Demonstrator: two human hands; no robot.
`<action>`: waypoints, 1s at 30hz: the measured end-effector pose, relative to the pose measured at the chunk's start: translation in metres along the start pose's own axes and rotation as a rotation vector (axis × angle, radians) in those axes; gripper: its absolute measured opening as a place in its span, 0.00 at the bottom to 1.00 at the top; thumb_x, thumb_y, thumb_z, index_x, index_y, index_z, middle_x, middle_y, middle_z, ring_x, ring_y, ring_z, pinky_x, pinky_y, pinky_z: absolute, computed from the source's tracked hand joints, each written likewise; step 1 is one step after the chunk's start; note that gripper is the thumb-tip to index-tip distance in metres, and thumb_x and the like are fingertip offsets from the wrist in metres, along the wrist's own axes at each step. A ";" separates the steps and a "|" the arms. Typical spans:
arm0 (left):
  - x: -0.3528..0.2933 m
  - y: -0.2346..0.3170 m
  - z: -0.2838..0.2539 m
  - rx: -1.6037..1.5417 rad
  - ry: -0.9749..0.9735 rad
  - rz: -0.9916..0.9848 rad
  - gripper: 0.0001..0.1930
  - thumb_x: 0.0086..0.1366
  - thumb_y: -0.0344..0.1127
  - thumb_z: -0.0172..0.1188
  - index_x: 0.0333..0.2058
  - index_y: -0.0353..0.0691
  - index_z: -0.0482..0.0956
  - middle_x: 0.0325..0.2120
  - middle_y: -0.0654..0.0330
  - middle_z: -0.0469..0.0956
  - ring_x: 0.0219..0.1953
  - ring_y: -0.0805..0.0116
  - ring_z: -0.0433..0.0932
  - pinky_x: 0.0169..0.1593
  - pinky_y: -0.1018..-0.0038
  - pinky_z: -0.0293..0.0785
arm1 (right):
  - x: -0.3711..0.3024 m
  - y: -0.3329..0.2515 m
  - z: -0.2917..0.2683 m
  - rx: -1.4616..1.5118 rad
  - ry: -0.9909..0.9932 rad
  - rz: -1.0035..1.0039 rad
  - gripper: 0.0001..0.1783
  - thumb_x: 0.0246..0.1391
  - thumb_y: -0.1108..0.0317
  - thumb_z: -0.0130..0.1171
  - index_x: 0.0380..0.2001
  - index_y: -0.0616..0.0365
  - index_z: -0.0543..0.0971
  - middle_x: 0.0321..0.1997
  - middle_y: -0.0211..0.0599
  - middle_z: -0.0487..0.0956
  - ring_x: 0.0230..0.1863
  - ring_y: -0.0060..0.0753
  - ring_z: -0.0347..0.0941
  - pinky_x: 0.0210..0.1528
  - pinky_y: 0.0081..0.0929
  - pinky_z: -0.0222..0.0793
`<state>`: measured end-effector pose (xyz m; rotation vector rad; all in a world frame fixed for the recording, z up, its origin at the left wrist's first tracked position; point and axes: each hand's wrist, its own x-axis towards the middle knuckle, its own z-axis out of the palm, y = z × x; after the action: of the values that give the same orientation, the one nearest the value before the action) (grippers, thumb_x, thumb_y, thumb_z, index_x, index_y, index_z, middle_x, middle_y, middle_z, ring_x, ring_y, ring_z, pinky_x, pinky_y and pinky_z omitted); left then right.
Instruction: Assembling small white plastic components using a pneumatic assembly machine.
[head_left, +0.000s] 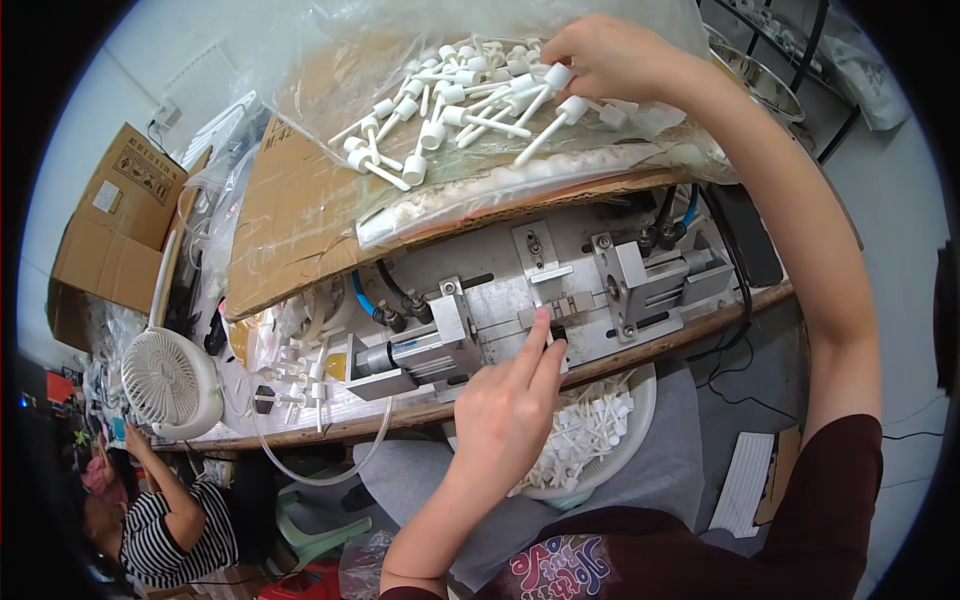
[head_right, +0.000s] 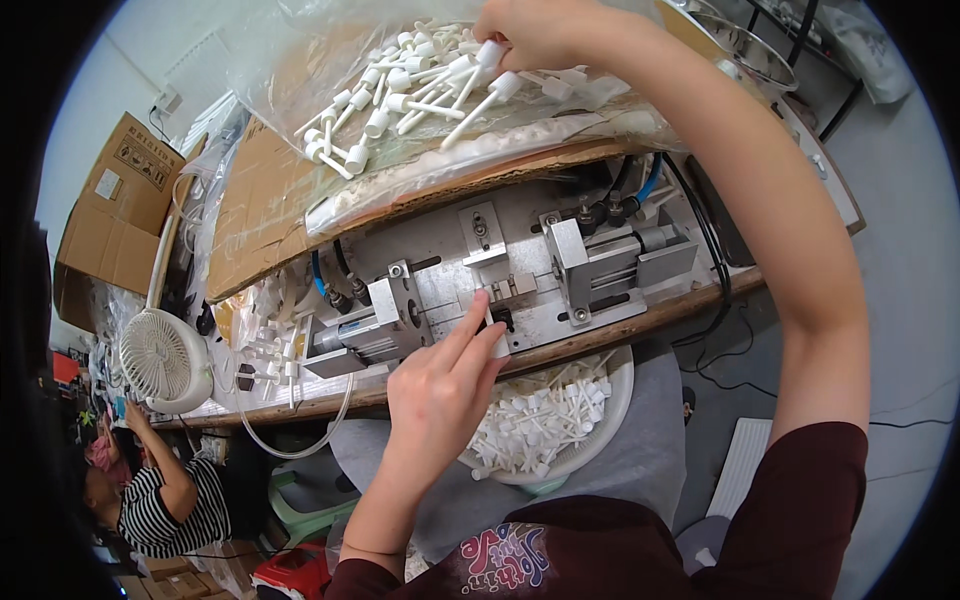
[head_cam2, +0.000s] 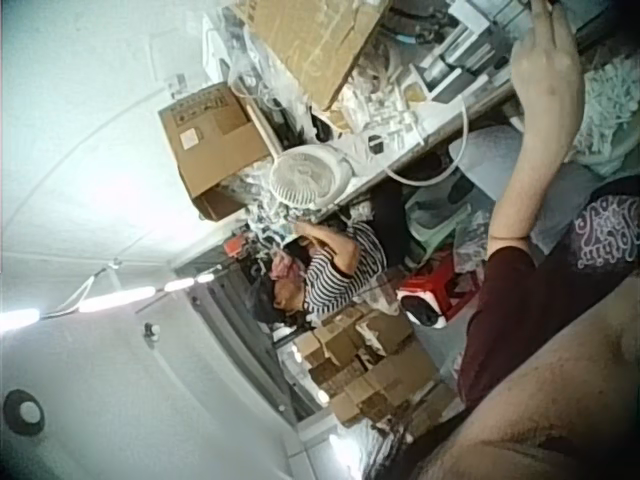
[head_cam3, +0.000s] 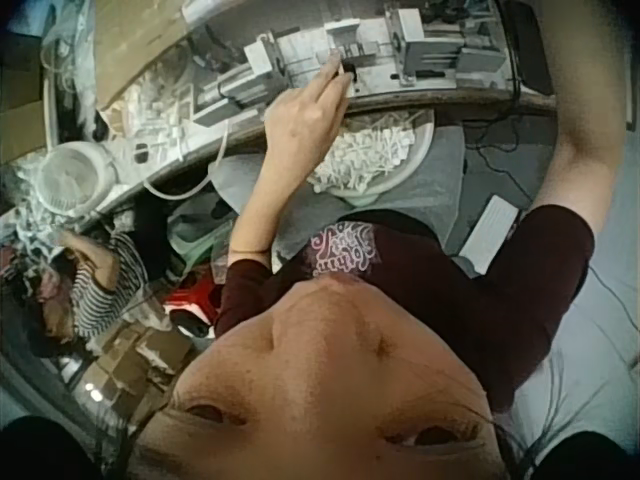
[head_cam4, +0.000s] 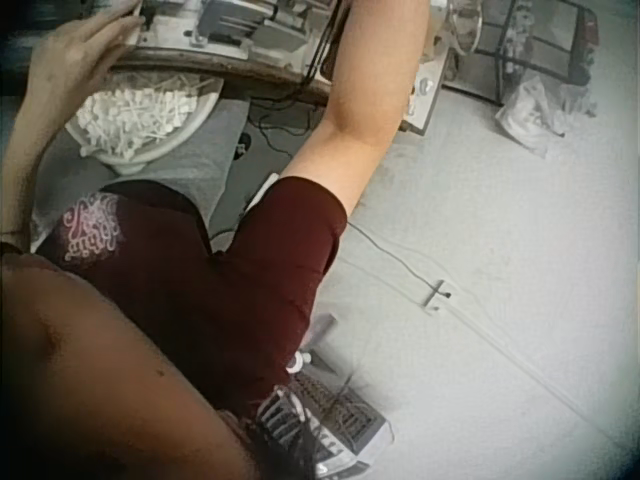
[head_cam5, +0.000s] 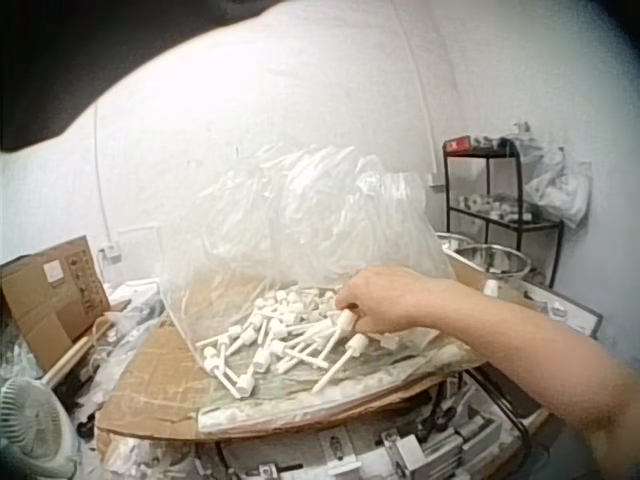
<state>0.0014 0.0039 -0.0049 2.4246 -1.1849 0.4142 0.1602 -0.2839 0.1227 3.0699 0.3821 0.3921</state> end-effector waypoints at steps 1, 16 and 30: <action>0.003 0.000 -0.001 -0.016 -0.010 0.001 0.15 0.53 0.31 0.70 0.41 0.41 0.83 0.54 0.56 0.79 0.23 0.66 0.80 0.29 0.73 0.76 | -0.003 0.000 -0.004 0.051 -0.024 -0.006 0.11 0.50 0.67 0.67 0.37 0.57 0.81 0.32 0.40 0.81 0.37 0.44 0.77 0.39 0.41 0.71; 0.017 0.006 -0.018 -0.325 0.332 -0.020 0.21 0.48 0.26 0.75 0.44 0.36 0.83 0.45 0.53 0.83 0.27 0.68 0.81 0.32 0.74 0.79 | -0.104 -0.095 0.002 1.448 0.053 0.341 0.17 0.72 0.56 0.43 0.39 0.59 0.71 0.30 0.41 0.84 0.09 0.15 0.63 0.12 0.16 0.56; -0.009 0.006 -0.005 -0.178 0.180 -0.059 0.16 0.50 0.25 0.73 0.40 0.37 0.86 0.42 0.58 0.85 0.30 0.68 0.82 0.33 0.73 0.77 | -0.198 -0.140 0.041 1.734 0.057 0.567 0.21 0.74 0.54 0.37 0.32 0.57 0.69 0.18 0.26 0.67 0.18 0.15 0.61 0.23 0.13 0.58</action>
<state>-0.0092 0.0084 -0.0033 2.2137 -1.0251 0.4775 -0.0489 -0.1965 0.0274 4.8566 -0.5501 0.0920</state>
